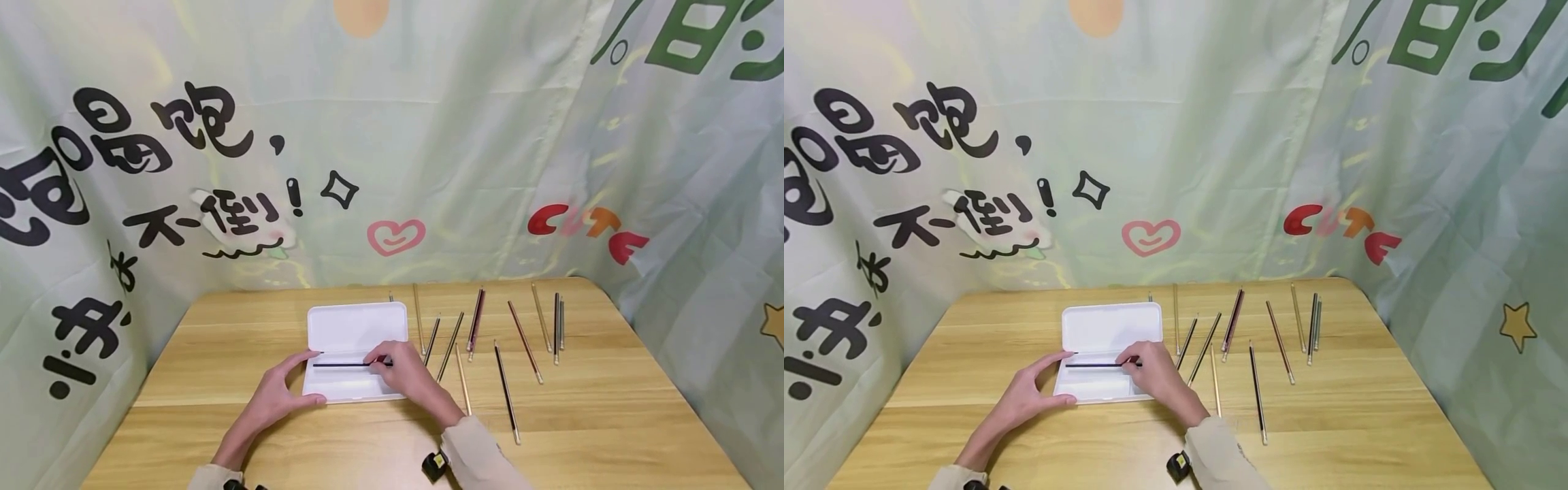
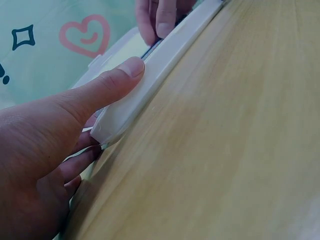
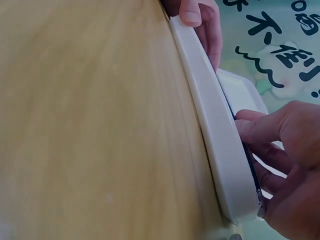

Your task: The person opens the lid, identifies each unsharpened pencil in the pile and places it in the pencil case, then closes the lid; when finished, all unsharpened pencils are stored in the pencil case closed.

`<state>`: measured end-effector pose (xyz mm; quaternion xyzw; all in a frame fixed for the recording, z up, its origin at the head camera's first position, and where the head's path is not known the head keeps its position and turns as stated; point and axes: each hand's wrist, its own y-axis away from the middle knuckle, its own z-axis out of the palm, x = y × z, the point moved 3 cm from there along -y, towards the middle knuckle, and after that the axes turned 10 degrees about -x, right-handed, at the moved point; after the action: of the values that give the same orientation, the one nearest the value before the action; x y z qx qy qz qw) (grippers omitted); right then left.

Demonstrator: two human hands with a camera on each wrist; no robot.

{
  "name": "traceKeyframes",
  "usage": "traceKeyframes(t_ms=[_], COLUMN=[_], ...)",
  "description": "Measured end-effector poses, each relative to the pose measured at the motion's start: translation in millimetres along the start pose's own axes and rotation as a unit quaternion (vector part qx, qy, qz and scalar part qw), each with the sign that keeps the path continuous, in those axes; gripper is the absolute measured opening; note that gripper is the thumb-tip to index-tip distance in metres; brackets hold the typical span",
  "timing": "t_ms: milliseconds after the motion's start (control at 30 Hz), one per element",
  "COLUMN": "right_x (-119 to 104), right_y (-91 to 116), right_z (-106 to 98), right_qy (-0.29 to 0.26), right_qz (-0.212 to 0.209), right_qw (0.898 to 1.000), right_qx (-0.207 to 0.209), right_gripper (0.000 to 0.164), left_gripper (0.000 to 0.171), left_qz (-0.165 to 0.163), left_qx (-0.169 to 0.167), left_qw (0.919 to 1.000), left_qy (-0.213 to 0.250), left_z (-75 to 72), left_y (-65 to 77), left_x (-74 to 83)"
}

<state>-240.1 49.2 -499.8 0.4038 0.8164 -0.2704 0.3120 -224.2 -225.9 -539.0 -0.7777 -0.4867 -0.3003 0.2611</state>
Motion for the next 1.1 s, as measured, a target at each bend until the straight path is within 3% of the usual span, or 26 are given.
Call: traceKeyframes(t_ms=[333, 633, 900, 1100], right_x=[-5, -5, -5, 0], right_y=[-7, -6, 15, 36], right_z=[7, 7, -27, -65], right_qy=[0.012, -0.019, -0.025, -0.031], right_qz=[-0.009, -0.006, 0.021, -0.001], right_qw=[1.000, 1.000, 0.999, 0.997], right_qx=[-0.024, -0.022, 0.015, 0.075], right_gripper=[0.012, 0.009, 0.014, 0.018], left_gripper=[0.082, 0.082, 0.083, 0.082], left_qz=[0.003, 0.003, 0.004, 0.008], left_qx=[0.004, 0.005, 0.004, 0.006], left_qw=[1.0000, 1.0000, 1.0000, 0.9999], left_qy=[0.004, 0.003, -0.006, -0.011], left_z=[-2.5, -3.9, -2.4, -0.5], left_y=[-0.2, 2.9, 3.8, 1.8], left_x=[1.0, 1.4, 0.5, -0.8])
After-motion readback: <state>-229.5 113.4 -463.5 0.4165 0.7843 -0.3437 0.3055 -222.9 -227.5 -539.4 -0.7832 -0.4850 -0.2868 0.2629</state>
